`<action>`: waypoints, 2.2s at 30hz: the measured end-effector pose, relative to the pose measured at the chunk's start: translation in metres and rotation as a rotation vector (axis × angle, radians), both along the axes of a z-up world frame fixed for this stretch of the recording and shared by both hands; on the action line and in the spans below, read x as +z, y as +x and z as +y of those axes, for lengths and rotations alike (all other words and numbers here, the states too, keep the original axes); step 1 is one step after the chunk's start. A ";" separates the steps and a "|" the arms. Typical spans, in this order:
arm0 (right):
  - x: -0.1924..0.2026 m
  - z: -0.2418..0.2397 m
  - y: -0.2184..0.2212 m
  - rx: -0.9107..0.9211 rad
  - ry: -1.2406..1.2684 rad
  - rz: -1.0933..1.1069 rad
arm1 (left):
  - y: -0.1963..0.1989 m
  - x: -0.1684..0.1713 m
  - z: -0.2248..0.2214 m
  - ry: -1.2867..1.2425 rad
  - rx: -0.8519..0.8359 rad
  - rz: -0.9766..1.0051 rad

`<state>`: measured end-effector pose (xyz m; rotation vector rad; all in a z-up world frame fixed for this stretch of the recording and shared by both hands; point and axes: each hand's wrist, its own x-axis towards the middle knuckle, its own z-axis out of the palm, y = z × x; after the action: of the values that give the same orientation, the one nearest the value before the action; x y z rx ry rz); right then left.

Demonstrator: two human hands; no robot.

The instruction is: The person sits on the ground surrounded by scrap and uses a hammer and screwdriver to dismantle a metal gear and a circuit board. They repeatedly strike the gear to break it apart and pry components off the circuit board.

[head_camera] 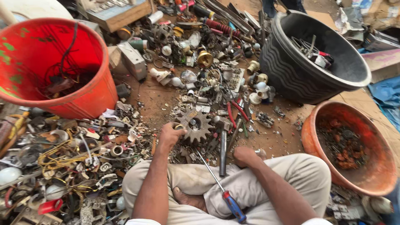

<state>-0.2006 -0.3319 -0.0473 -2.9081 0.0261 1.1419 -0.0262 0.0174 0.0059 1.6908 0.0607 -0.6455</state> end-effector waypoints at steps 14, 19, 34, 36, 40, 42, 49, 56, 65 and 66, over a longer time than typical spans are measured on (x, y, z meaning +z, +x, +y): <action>0.076 0.023 0.017 -0.667 0.167 -0.559 | -0.002 0.018 -0.004 -0.399 0.132 0.203; 0.164 0.105 0.021 -0.955 0.584 -0.342 | -0.002 0.008 -0.014 -0.697 0.188 0.553; 0.140 0.173 0.077 -0.588 0.707 -0.559 | -0.016 0.008 -0.017 -0.487 -0.041 0.604; 0.133 0.173 0.083 -1.093 0.783 -0.464 | -0.014 0.014 -0.019 -0.508 -0.067 0.615; 0.119 0.165 0.076 -1.041 0.888 -0.405 | -0.011 0.027 -0.018 -0.510 -0.008 0.611; 0.114 0.169 0.065 -0.878 0.819 -0.510 | -0.010 0.028 -0.018 -0.499 0.003 0.610; 0.146 0.175 0.063 -0.400 0.462 -0.622 | -0.012 0.008 -0.024 -0.376 -0.041 0.448; 0.161 0.170 0.073 -0.290 0.272 -0.473 | -0.014 -0.017 -0.031 -0.004 -0.254 -0.004; 0.108 0.185 0.072 -0.648 0.722 -0.601 | -0.021 -0.008 -0.042 0.221 -0.118 -0.368; 0.094 0.188 0.067 -0.634 0.860 -0.776 | -0.024 -0.007 -0.042 0.233 -0.095 -0.384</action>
<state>-0.1335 -0.1439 0.0471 -2.0920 0.3201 -0.1115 -0.0506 -0.0246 -0.0015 2.0273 -0.2262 -0.3835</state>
